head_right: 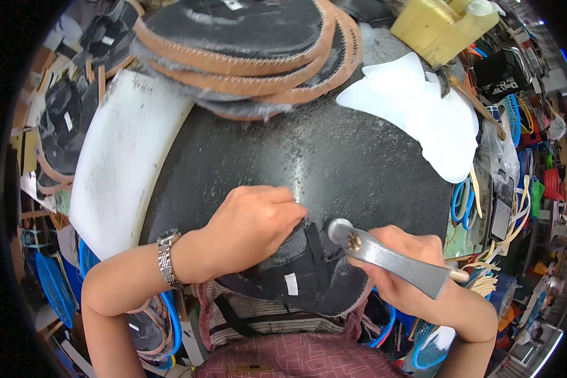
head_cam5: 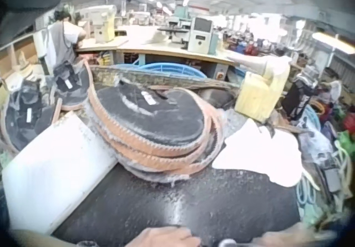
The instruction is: The person uses a hammer and a metal tool to trim excess material from the edges of black fabric pieces with brown borders. They repeatedly pick up pieces from a blue basket, position them on a work surface, and scrape along the edges to remove loose fibers, then place the finished pieces into a pile.
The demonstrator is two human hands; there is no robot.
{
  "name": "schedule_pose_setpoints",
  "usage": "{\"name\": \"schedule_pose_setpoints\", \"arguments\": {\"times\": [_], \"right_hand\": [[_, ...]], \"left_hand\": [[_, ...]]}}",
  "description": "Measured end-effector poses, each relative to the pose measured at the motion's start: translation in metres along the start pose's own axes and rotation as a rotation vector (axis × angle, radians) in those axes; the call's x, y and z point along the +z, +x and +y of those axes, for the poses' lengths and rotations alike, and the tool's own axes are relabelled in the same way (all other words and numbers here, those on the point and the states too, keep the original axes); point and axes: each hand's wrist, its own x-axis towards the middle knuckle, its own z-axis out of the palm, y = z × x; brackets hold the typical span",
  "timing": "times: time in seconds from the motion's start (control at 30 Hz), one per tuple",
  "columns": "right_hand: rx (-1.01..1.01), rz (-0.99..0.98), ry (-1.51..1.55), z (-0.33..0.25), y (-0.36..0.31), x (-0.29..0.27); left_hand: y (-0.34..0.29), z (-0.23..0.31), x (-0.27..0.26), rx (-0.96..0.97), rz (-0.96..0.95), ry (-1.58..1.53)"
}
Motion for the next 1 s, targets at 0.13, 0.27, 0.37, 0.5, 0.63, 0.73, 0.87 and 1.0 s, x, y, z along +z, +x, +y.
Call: {"name": "schedule_pose_setpoints", "arguments": {"times": [0.13, 0.27, 0.37, 0.5, 0.63, 0.73, 0.87, 1.0], "right_hand": [[-0.195, 0.044, 0.165, 0.027, 0.014, 0.027], [-0.232, -0.085, -0.054, 0.024, 0.022, 0.022], [-0.246, -0.104, -0.076, 0.022, 0.026, 0.02], [-0.251, -0.089, -0.065, 0.024, 0.027, 0.021], [-0.302, -0.154, -0.056, 0.031, 0.038, 0.008], [-0.337, -0.09, -0.074, 0.032, 0.043, 0.006], [-0.413, -0.094, -0.15, 0.026, 0.052, 0.005], [-0.393, -0.098, -0.2, 0.018, 0.052, 0.009]], "left_hand": [[0.003, 0.001, -0.002, -0.033, -0.04, -0.004], [0.004, 0.002, 0.0, -0.095, -0.045, -0.018], [0.003, 0.006, -0.007, -0.122, -0.098, 0.002], [-0.014, -0.013, -0.006, -0.031, -0.01, -0.253], [-0.017, -0.006, -0.01, 0.273, -0.061, 0.13], [-0.014, -0.005, -0.006, 0.377, 0.011, 0.304], [-0.016, 0.001, -0.009, 0.454, -0.136, 0.467], [-0.016, 0.002, -0.016, 0.266, -0.147, 0.281]]}}
